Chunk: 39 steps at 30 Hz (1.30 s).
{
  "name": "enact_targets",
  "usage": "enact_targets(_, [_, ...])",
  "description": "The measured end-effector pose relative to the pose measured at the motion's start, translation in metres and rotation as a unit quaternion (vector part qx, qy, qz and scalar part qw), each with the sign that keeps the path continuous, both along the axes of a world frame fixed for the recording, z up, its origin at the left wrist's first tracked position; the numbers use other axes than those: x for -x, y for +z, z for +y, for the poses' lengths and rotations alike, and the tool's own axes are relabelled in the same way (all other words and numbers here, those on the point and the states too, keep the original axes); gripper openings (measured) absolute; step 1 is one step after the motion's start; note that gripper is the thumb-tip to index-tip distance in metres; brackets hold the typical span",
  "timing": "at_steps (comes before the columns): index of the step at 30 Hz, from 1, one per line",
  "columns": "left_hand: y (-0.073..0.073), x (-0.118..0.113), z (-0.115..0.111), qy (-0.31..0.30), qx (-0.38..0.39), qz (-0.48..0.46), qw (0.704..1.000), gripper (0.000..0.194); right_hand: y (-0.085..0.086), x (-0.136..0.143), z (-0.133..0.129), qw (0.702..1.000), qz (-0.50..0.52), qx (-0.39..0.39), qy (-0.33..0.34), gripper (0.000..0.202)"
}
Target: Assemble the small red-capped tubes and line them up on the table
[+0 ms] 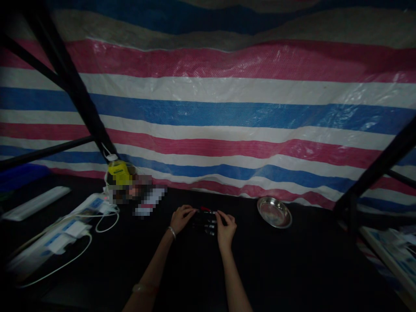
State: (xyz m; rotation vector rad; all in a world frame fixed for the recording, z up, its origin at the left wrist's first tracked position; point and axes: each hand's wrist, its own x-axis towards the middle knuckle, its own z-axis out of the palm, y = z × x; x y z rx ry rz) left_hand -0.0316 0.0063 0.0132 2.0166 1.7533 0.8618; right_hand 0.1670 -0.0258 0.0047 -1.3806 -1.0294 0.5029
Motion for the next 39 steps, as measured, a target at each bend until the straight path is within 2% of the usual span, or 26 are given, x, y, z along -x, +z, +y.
enact_targets(8, [0.02, -0.004, -0.007, -0.01, 0.052, -0.021, 0.998, 0.033, 0.005, 0.005, -0.002, 1.0, -0.001, -0.021, 0.024, 0.033])
enact_targets(12, [0.025, -0.005, -0.009, -0.018, 0.066, -0.031, 0.997, 0.026, 0.003, 0.006, -0.002, 0.999, -0.008, -0.024, 0.025, 0.034])
enact_targets(16, [0.025, -0.004, -0.008, -0.029, 0.073, -0.023, 0.997, 0.022, 0.003, 0.006, -0.002, 0.999, -0.013, -0.027, 0.029, 0.034])
enact_targets(23, [0.018, -0.004, -0.002, -0.038, 0.067, -0.021, 0.997, 0.026, 0.007, 0.003, -0.002, 1.0, 0.019, -0.01, 0.016, 0.038])
enact_targets(30, [0.022, -0.004, -0.006, -0.032, 0.072, -0.024, 0.997, 0.026, 0.004, 0.005, -0.002, 1.0, 0.011, -0.014, 0.021, 0.037])
enact_targets(39, [0.018, -0.01, -0.004, 0.011, 0.063, 0.001, 0.998, 0.025, -0.002, 0.001, 0.002, 0.999, -0.029, 0.017, 0.017, 0.035])
